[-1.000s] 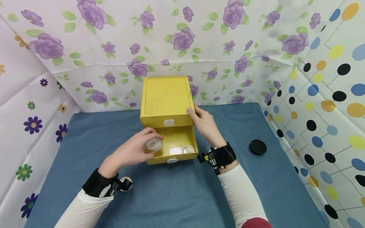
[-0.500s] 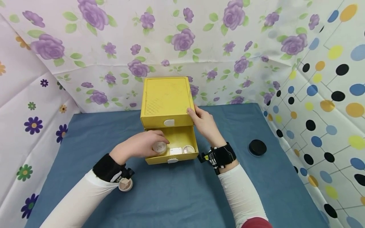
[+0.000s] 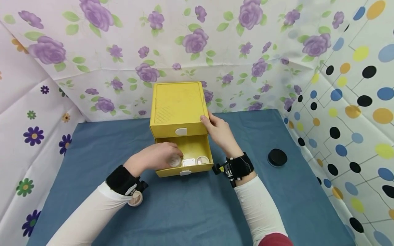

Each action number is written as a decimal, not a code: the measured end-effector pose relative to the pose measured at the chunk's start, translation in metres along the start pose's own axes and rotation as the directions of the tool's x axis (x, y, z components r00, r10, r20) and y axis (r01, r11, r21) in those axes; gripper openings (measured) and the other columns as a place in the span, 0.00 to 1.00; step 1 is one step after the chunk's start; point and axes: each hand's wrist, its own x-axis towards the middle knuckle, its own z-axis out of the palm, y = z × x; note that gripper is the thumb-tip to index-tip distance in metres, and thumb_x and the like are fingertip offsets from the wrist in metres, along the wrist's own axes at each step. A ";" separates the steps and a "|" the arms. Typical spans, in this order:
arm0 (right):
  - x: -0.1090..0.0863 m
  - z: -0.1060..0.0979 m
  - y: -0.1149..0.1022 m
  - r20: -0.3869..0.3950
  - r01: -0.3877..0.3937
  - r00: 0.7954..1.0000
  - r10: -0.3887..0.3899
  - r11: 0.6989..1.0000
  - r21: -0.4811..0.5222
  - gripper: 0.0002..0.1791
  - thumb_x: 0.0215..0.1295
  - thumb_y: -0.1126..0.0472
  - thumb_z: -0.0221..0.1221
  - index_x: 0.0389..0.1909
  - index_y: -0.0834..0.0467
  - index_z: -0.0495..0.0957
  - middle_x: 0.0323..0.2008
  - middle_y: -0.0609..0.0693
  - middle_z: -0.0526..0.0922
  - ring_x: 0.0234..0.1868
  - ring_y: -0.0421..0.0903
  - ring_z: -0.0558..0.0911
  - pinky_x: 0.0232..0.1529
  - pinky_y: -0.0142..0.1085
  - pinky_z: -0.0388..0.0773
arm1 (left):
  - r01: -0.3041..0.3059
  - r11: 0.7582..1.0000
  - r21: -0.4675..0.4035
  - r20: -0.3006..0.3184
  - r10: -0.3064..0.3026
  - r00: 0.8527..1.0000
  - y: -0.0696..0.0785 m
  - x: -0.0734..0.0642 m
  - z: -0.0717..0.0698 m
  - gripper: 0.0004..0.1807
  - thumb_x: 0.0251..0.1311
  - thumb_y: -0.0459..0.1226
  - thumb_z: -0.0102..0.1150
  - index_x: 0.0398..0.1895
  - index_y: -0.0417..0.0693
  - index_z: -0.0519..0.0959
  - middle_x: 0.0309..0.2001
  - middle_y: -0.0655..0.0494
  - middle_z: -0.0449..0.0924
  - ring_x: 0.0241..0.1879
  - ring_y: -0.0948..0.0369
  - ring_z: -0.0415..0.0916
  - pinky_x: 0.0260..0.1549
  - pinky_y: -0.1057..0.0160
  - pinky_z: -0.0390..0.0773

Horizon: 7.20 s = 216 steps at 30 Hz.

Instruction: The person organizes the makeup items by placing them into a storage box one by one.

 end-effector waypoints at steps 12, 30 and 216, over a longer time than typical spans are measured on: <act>-0.001 0.000 0.000 0.005 -0.003 1.000 0.003 1.000 0.013 0.48 0.74 0.24 0.51 0.86 0.45 0.55 0.82 0.50 0.62 0.76 0.50 0.72 0.69 0.50 0.77 | 0.004 0.998 -0.064 0.061 0.000 0.998 0.003 0.000 -0.006 0.22 0.60 0.21 0.69 0.57 0.43 0.88 0.53 0.47 0.86 0.54 0.52 0.83 0.57 0.55 0.83; 0.000 0.000 0.001 -0.006 -0.002 1.000 0.002 1.000 0.004 0.48 0.74 0.24 0.51 0.86 0.45 0.56 0.82 0.50 0.63 0.76 0.50 0.72 0.68 0.49 0.78 | -0.050 0.990 -0.131 0.051 0.057 0.997 0.000 -0.001 -0.005 0.22 0.63 0.18 0.64 0.56 0.42 0.89 0.51 0.49 0.88 0.51 0.54 0.83 0.58 0.54 0.83; 0.000 0.001 0.005 -0.028 -0.009 1.000 0.009 0.999 0.031 0.47 0.73 0.23 0.52 0.84 0.44 0.60 0.79 0.51 0.69 0.73 0.50 0.75 0.67 0.49 0.78 | 0.057 0.960 -0.275 -0.319 -0.147 0.936 -0.027 -0.116 0.019 0.25 0.65 0.30 0.71 0.65 0.51 0.83 0.58 0.58 0.76 0.44 0.62 0.73 0.39 0.57 0.78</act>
